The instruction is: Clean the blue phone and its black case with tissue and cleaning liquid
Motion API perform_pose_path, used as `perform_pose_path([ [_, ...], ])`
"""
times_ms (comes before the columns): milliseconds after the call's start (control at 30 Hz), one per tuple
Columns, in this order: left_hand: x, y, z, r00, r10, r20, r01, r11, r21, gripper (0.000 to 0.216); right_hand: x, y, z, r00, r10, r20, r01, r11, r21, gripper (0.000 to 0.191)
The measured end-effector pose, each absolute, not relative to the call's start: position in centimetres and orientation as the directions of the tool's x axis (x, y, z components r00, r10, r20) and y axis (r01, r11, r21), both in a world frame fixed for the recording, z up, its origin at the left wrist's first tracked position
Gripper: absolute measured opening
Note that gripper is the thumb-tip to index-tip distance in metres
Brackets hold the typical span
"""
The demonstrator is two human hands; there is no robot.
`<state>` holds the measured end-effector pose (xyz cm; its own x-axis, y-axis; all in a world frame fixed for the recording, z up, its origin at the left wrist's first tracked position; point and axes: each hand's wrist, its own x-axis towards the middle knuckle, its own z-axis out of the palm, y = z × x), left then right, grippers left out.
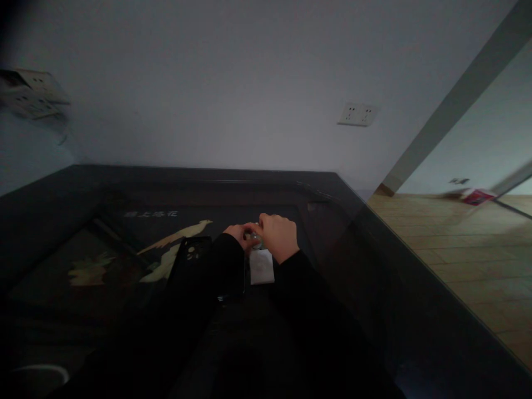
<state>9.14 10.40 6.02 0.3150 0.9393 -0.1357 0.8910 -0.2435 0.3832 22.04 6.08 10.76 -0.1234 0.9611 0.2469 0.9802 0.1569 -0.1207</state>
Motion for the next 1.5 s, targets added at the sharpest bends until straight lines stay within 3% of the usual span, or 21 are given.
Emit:
perform_pose_path([
  [133,9.1,10.5,5.8,0.338,0.934,-0.117,0.879,-0.269,0.394,0.044,22.8,5.7,11.7,-0.229,0.942,0.245,0.953,0.268,-0.14,0.025],
  [233,9.1,10.4,5.8,0.338,0.934,-0.119,0.88,-0.269,0.391,0.043,22.3,5.7,11.2,-0.223,0.944,0.243,0.959,0.257,-0.116,0.017],
  [500,9.3,10.4,5.9,0.328,0.936,-0.128,0.888,-0.259,0.381,0.046,21.7,6.1,10.3,-0.153,0.956,0.252,0.977,0.185,-0.109,0.029],
  [767,9.2,10.3,6.0,0.349,0.929,-0.123,0.878,-0.278,0.389,0.044,22.4,6.3,10.6,-0.198,0.957,0.211,0.96,0.233,-0.158,0.015],
  [1000,9.4,10.2,6.2,0.38,0.919,-0.106,0.883,-0.326,0.339,0.042,24.3,4.6,10.9,-0.023,0.989,0.144,0.992,0.04,-0.117,0.032],
  [1200,9.6,9.4,6.3,0.433,0.898,-0.075,0.849,-0.378,0.37,0.054,23.1,1.0,7.0,0.118,0.993,0.012,0.992,-0.118,-0.053,0.051],
  [1267,8.9,8.7,6.8,0.407,0.913,-0.028,0.854,-0.369,0.368,0.058,22.1,0.4,6.0,0.127,0.992,0.002,0.99,-0.127,-0.057,0.051],
  [1400,4.7,7.2,8.0,0.304,0.952,0.029,0.897,-0.297,0.328,0.046,21.7,0.2,5.5,0.069,0.997,-0.03,0.992,-0.071,-0.099,0.046],
  [1500,0.0,6.0,7.8,0.191,0.981,-0.018,0.946,-0.179,0.27,0.045,22.9,0.6,5.4,-0.029,0.998,-0.056,0.987,0.02,-0.157,0.038],
])
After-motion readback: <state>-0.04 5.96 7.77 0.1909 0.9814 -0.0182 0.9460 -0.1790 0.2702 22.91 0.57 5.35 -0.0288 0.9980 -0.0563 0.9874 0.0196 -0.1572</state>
